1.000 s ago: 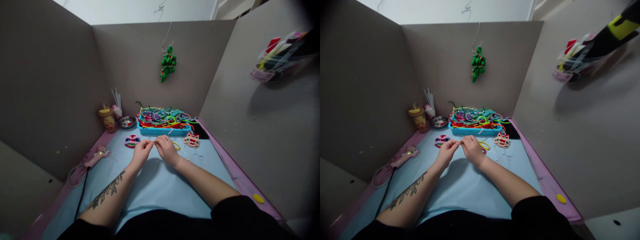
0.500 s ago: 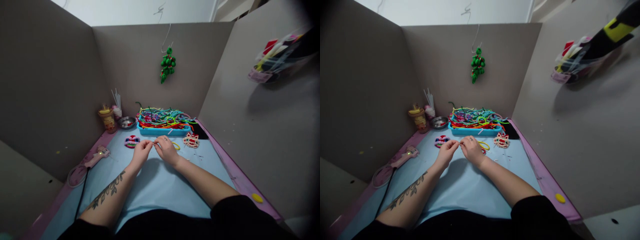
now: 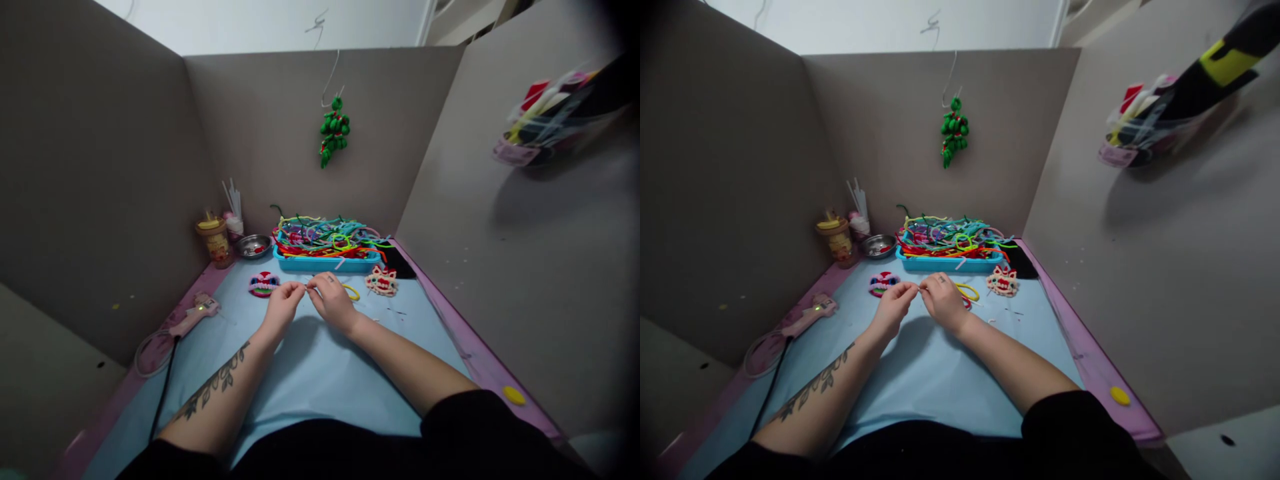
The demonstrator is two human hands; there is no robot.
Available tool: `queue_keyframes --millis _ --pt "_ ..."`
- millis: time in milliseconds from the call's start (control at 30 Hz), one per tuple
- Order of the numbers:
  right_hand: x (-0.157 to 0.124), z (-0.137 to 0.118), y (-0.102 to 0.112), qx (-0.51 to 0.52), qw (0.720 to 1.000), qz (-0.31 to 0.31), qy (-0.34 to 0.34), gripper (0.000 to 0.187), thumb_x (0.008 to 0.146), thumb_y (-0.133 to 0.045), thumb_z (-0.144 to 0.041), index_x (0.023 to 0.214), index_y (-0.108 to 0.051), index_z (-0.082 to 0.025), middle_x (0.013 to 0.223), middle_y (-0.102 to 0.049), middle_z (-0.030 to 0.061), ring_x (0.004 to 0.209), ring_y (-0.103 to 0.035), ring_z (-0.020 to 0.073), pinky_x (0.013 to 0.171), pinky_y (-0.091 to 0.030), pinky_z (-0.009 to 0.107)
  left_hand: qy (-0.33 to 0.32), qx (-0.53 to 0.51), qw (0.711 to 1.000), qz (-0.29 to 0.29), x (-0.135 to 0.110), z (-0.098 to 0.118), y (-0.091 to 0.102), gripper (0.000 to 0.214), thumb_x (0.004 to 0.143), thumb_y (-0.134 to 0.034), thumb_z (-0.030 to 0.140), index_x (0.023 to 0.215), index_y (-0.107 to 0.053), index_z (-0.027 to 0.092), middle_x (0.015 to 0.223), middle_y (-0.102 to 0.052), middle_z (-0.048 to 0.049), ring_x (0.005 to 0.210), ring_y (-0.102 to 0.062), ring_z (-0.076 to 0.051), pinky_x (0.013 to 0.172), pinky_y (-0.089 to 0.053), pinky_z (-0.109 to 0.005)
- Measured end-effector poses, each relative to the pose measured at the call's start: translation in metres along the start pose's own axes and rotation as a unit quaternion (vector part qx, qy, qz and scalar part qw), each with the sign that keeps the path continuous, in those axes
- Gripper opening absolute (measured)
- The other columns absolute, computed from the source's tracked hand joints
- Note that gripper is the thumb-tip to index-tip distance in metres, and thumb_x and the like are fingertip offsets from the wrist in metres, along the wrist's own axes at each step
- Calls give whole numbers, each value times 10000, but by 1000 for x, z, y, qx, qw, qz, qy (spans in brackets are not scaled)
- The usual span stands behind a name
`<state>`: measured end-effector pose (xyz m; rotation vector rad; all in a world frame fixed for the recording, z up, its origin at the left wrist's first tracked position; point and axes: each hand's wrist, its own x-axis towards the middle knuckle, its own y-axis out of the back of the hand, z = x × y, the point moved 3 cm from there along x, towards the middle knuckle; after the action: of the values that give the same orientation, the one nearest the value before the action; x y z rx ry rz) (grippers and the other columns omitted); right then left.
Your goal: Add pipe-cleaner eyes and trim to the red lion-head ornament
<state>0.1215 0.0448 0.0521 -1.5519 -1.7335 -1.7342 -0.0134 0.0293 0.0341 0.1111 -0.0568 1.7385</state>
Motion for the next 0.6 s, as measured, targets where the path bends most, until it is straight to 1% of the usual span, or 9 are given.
queue_keyframes --millis 233,300,433,600 --pt "0 0 0 8 1000 1 -6 101 874 -459 -160 857 -555 -187 837 -586 85 840 -510 225 750 -439 364 7 -11 1000 7 1 -1 1 264 699 -617 405 721 -587 144 504 -403 67 437 -289 -56 443 -238 -201" --pt "1 0 0 9 1000 0 -6 110 878 -451 -162 856 -556 -188 833 -584 85 832 -508 225 745 -439 364 -2 -2 1000 6 1 -1 1 265 703 -613 406 718 -589 142 514 -418 62 454 -316 -62 461 -261 -201" --pt "1 0 0 2 1000 -8 -2 122 880 -442 -165 859 -560 -187 830 -580 89 822 -501 229 730 -441 373 -43 23 999 0 1 -1 0 259 714 -604 397 708 -597 138 565 -486 38 529 -404 -87 519 -313 -208" --pt "1 -1 1 -3 1000 -10 2 116 881 -450 -164 867 -563 -185 842 -588 90 836 -508 229 741 -443 371 -57 43 997 8 1 -1 1 221 724 -583 356 685 -594 139 578 -504 31 559 -424 -100 543 -326 -215"
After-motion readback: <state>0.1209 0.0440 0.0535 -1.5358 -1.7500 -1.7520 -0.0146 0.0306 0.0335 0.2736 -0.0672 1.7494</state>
